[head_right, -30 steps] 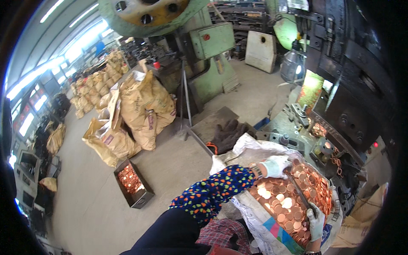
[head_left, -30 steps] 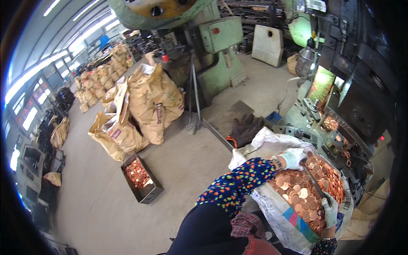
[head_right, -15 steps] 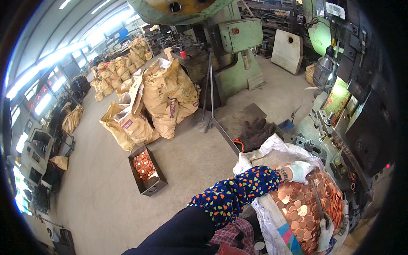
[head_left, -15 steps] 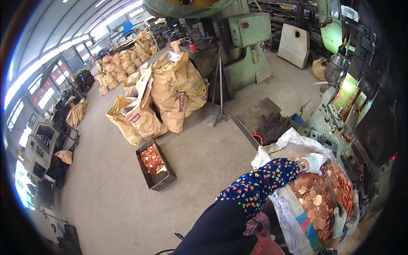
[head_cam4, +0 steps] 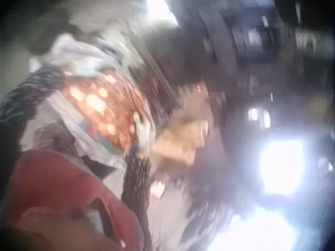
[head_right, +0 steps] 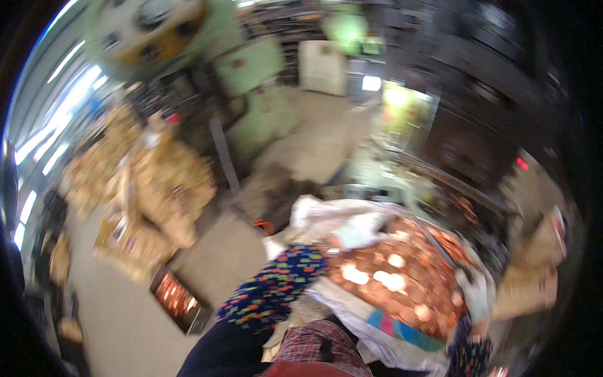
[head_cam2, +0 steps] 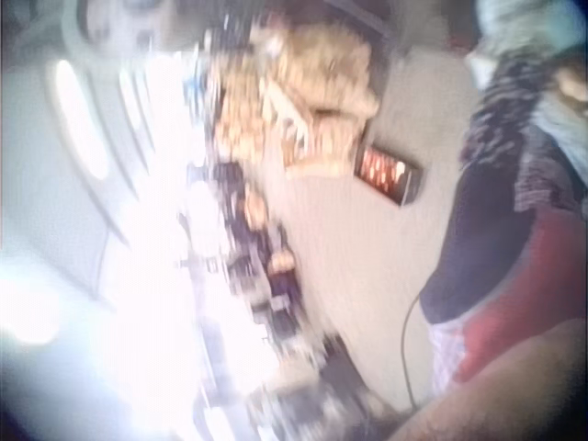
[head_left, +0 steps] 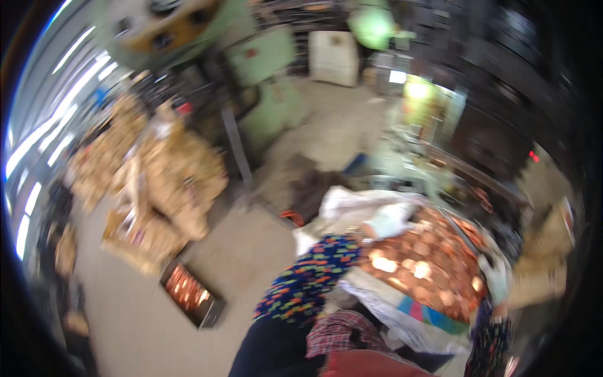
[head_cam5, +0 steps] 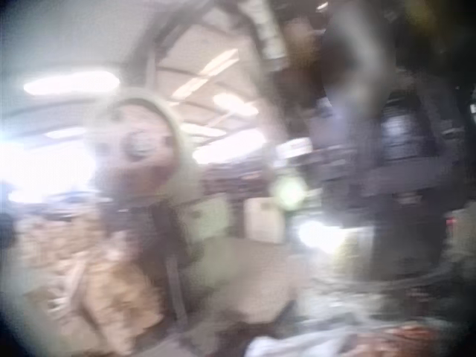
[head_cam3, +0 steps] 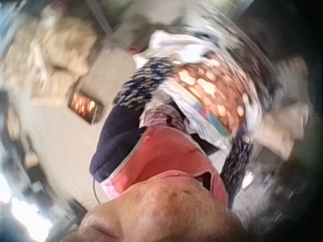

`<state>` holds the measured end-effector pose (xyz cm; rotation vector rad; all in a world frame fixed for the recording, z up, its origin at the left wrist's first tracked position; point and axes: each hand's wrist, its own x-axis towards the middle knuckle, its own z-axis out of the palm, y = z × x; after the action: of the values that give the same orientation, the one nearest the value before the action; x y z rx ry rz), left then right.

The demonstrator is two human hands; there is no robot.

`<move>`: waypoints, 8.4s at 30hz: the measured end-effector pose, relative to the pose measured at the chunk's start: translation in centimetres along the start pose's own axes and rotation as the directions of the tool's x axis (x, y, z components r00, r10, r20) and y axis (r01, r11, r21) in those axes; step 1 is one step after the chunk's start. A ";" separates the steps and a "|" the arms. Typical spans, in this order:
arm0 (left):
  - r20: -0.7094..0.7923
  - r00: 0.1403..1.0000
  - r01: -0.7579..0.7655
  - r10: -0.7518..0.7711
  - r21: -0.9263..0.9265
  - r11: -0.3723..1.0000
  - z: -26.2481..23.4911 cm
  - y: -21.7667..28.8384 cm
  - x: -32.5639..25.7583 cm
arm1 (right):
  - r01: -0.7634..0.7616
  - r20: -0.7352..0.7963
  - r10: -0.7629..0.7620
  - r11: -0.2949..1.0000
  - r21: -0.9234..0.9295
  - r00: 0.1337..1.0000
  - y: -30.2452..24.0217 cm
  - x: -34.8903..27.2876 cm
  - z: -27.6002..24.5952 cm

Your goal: The person repeatedly picks copper discs from a large sack and places them into a press machine. The machine stamps each disc, and the person removes the finished ring and returns it to the sack. This cycle continues throughout the clip.

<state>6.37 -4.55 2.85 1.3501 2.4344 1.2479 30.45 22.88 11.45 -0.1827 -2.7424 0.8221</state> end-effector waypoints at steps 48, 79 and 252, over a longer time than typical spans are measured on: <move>-0.351 0.909 -0.075 0.226 0.397 0.915 4.3 2.6 17.2 | -0.060 -0.016 0.058 0.937 -0.345 0.998 4.3 9.8 -2.9; 0.147 0.989 -0.070 0.034 0.251 0.965 1.3 5.9 2.2 | -0.045 0.031 0.044 0.999 0.022 0.999 1.7 -6.9 9.7; 0.116 0.991 0.093 -0.062 -0.286 0.954 -4.8 2.9 -0.6 | 0.075 0.015 -0.092 0.706 -0.704 0.996 1.5 7.7 -0.6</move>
<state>6.55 -7.18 7.85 1.1948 2.1093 1.4093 23.34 26.02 12.82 -0.2049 -2.8683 -0.3062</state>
